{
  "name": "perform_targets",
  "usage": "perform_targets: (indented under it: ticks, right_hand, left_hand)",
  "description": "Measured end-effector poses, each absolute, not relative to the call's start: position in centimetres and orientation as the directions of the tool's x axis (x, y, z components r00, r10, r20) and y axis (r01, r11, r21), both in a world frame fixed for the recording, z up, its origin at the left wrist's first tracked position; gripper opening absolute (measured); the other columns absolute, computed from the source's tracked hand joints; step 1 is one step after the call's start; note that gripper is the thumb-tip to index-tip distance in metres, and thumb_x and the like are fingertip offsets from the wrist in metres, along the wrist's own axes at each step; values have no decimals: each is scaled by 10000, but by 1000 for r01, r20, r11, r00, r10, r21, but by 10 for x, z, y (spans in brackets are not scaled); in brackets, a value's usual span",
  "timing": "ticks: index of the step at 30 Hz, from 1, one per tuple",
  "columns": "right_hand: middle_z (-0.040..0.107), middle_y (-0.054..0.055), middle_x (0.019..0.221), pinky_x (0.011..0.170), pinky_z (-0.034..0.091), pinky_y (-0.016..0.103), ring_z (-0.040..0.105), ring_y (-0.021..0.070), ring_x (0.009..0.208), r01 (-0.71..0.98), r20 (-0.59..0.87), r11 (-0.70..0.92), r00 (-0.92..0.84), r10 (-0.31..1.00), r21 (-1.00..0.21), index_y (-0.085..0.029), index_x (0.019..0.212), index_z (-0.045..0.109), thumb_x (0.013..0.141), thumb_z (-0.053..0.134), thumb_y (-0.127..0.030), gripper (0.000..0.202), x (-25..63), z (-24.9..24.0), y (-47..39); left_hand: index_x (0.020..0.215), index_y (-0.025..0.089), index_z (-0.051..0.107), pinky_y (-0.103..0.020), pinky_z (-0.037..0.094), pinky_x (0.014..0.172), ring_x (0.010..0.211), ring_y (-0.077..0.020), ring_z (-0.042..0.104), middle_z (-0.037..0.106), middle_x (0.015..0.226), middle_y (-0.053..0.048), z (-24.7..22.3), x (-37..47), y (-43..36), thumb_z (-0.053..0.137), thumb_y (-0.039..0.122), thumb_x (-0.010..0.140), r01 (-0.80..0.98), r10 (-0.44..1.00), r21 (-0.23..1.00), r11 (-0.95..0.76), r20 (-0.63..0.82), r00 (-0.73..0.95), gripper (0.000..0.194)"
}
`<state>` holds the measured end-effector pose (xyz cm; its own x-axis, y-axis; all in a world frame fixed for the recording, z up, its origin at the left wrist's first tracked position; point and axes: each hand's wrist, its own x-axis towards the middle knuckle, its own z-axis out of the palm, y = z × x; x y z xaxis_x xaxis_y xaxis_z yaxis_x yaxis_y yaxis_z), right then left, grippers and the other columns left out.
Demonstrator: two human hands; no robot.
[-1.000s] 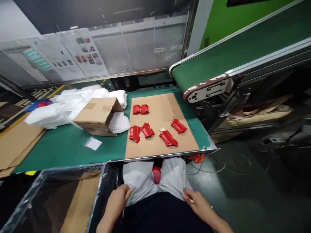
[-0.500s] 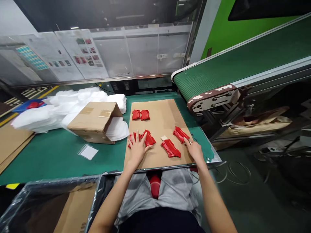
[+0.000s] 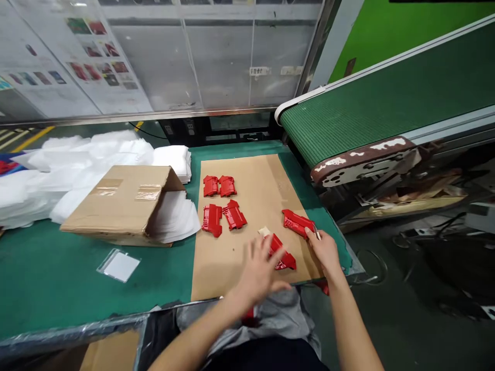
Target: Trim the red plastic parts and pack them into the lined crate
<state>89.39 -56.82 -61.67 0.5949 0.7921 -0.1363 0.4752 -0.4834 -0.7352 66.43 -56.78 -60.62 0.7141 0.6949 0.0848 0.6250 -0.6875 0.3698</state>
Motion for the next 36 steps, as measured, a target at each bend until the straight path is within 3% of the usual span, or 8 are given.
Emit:
perform_targets:
  ticks: [7,12,15,18,21,24,30,36]
  right_hand:
    - [353,-75,476,447,271,244,320,103,455,270,-41,-297,673,739,-916,-243,609,390,671,560,-793,579,898,-603,-611]
    - [434,-62,489,456,291,239,398,91,435,699,427,-19,458,780,-715,-221,626,450,897,581,-486,401,852,-573,-659]
    - [531,-36,531,514,310,272,461,106,474,839,701,436,-95,707,-326,-193,727,563,955,521,-196,231,809,-563,-675]
    - [558,-26,588,516,286,290,462,116,510,696,685,696,-421,595,-177,-153,947,623,990,443,-156,185,782,-558,-681]
    - [600,-5,713,555,343,271,511,130,609,601,644,743,-450,619,-294,-160,1102,555,1010,440,-306,207,780,-546,-680]
    - [620,73,890,660,425,294,553,176,782,657,583,654,-381,718,-376,-143,1141,502,1032,319,-397,331,782,-528,-669]
    - [527,31,766,616,353,284,462,161,679,761,510,619,-462,725,-191,-165,955,583,1046,283,-303,342,764,-499,-652]
    - [525,4,690,609,322,280,440,140,638,782,512,600,-450,732,-169,-166,903,619,1035,381,-295,300,760,-489,-667]
  left_hand:
    - [1477,331,351,-772,72,1099,1475,-426,144,228,1598,-171,-639,688,-603,728,517,737,571,690,573,-588,-12,723,851]
    - [1532,294,213,-618,121,1187,1484,-364,176,244,1598,-168,-605,654,-618,590,719,742,73,861,997,-36,-6,508,973]
    - [1536,273,178,-561,330,1129,1366,-361,431,392,1523,-186,-579,642,-636,516,813,709,-390,853,807,444,-249,458,1044]
    - [1360,208,493,-512,430,1063,1231,-325,564,524,1421,-161,-562,628,-641,526,708,807,-588,822,576,568,-443,359,746]
    - [1136,146,643,-472,495,990,1077,-281,647,636,1278,-144,-556,610,-641,524,621,863,-639,784,479,602,-505,360,561]
    - [1217,132,617,-456,527,923,1012,-286,675,680,1189,-148,-553,597,-649,473,645,871,-604,717,393,694,-457,526,636]
    - [1269,163,596,-389,572,773,936,-308,702,729,1042,-125,-535,595,-680,426,745,824,-481,619,392,785,-450,644,752]
    - [1233,148,614,-354,578,726,877,-299,719,744,939,-122,-526,592,-695,410,717,850,-427,599,426,798,-472,648,716]
